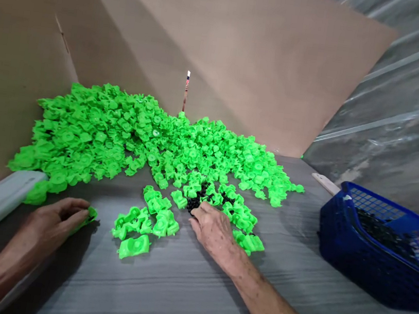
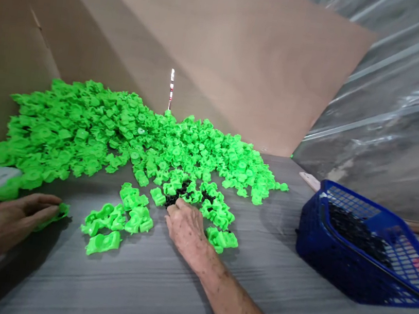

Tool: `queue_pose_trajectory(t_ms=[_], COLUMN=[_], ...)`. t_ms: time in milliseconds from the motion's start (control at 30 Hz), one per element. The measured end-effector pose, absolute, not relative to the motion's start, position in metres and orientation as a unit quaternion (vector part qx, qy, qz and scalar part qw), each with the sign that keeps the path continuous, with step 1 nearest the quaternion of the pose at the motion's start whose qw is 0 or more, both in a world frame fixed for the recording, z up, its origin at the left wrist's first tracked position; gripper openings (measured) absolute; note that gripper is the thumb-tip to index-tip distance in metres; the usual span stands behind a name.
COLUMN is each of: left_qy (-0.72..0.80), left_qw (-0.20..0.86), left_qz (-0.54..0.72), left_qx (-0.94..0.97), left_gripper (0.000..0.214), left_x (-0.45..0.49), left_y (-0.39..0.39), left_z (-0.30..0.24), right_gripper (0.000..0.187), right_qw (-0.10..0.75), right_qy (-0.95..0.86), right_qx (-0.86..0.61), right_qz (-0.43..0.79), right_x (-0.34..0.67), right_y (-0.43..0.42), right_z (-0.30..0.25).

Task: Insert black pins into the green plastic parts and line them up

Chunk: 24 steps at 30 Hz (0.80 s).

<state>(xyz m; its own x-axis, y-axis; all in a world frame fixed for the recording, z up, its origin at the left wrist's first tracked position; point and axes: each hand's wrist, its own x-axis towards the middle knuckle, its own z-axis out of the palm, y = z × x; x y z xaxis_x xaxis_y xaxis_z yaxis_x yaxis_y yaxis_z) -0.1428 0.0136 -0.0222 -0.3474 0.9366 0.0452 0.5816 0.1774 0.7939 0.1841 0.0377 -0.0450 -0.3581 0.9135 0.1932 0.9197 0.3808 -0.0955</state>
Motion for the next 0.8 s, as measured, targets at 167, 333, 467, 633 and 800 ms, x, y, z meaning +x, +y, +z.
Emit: queue_pose_trajectory(t_ms=[167,333,467,633,800], left_qy=[0.73,0.701,0.631,0.541,0.499], left_qw=[0.22,0.331,0.492,0.624,0.678], left_qz=[0.343,0.434,0.483,0.489,0.48], left_qx=[0.548,0.459,0.355,0.28,0.247], left_gripper=[0.031,0.045,0.059,0.037,0.022], left_x=[-0.149,-0.129,-0.103,-0.058,-0.01], left_y=[0.01,0.002,-0.008,-0.007,0.007], left_z=[-0.03,-0.016,-0.001,0.017,0.03], right_gripper=[0.015,0.017,0.02,0.016,0.015], right_qw=[0.099,0.099,0.113,0.217,0.343], right_qy=[-0.821,-0.81,-0.81,-0.807,-0.769], right_qx=[-0.562,-0.578,-0.576,-0.547,-0.525], right_qz=[-0.018,-0.01,0.0,0.04,0.128], right_x=[0.18,0.18,0.181,0.188,0.196], right_y=[0.041,0.043,0.043,0.048,0.052], right_z=[-0.05,-0.05,-0.05,-0.055,-0.054])
